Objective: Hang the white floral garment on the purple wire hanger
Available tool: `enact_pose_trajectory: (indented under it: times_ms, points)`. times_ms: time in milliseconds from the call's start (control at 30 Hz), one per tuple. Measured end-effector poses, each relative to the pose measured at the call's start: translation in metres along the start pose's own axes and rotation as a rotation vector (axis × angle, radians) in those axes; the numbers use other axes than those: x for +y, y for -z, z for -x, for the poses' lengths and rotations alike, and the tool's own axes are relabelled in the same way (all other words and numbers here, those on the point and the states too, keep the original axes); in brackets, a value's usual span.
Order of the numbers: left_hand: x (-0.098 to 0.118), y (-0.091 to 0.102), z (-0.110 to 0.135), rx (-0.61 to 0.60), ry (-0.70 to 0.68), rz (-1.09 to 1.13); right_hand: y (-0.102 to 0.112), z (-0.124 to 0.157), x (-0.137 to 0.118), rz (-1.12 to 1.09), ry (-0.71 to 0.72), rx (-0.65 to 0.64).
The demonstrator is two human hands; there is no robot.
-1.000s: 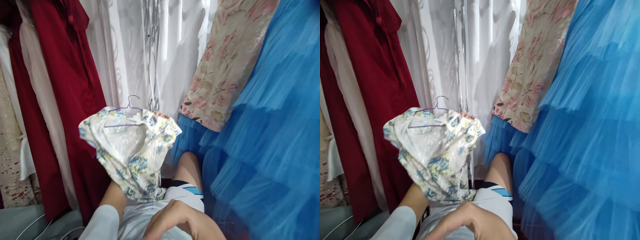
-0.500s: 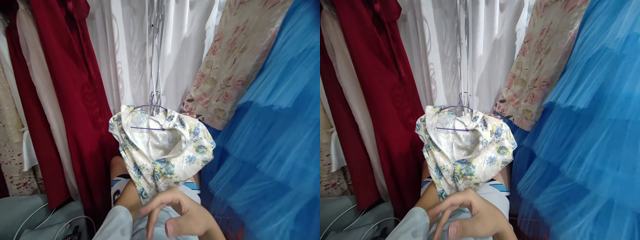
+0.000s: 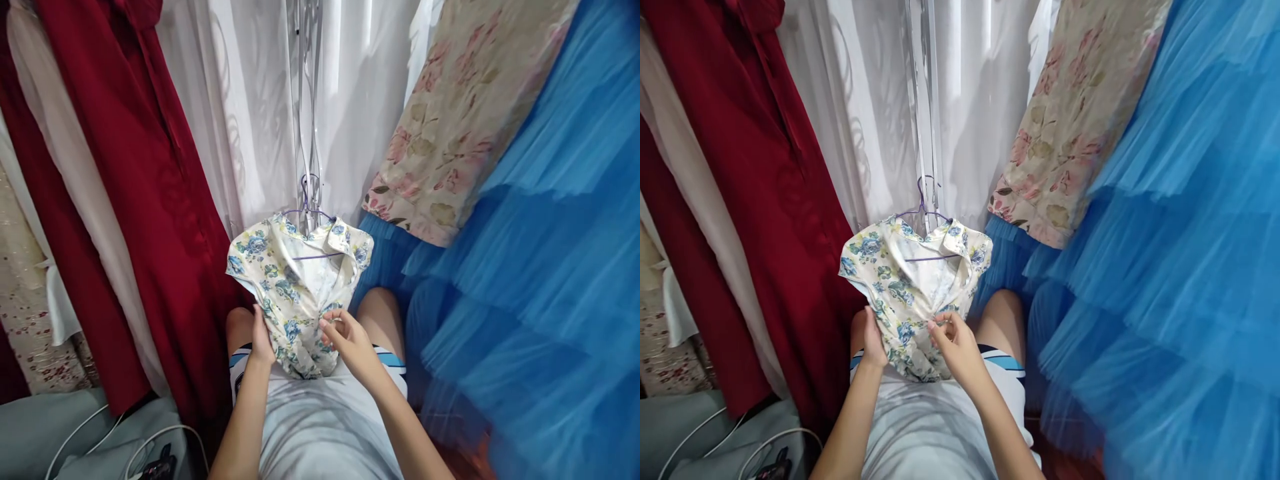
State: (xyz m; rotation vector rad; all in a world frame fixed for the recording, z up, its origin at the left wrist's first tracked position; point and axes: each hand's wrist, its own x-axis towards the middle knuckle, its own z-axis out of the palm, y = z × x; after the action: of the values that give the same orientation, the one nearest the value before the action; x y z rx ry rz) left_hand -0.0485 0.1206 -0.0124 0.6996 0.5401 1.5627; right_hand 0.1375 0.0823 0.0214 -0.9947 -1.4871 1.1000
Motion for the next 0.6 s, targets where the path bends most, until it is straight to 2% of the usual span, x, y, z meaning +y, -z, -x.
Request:
enact_pose_trajectory:
  times_ms: [133,300,433,600]
  points:
    - [-0.014,-0.004,-0.001,0.065,0.009,-0.131,-0.003,-0.019,0.029,0.14,-0.064,0.094]
    - [-0.023,-0.016,-0.001,0.136,-0.025,-0.159,-0.002,-0.032,0.038,0.182,-0.02,0.141]
    - [-0.023,-0.017,-0.002,0.122,-0.024,-0.171,-0.005,-0.028,0.032,0.136,0.035,-0.013]
    - [-0.023,-0.022,0.001,0.097,-0.022,-0.197,-0.01,-0.016,0.023,0.079,0.046,-0.123]
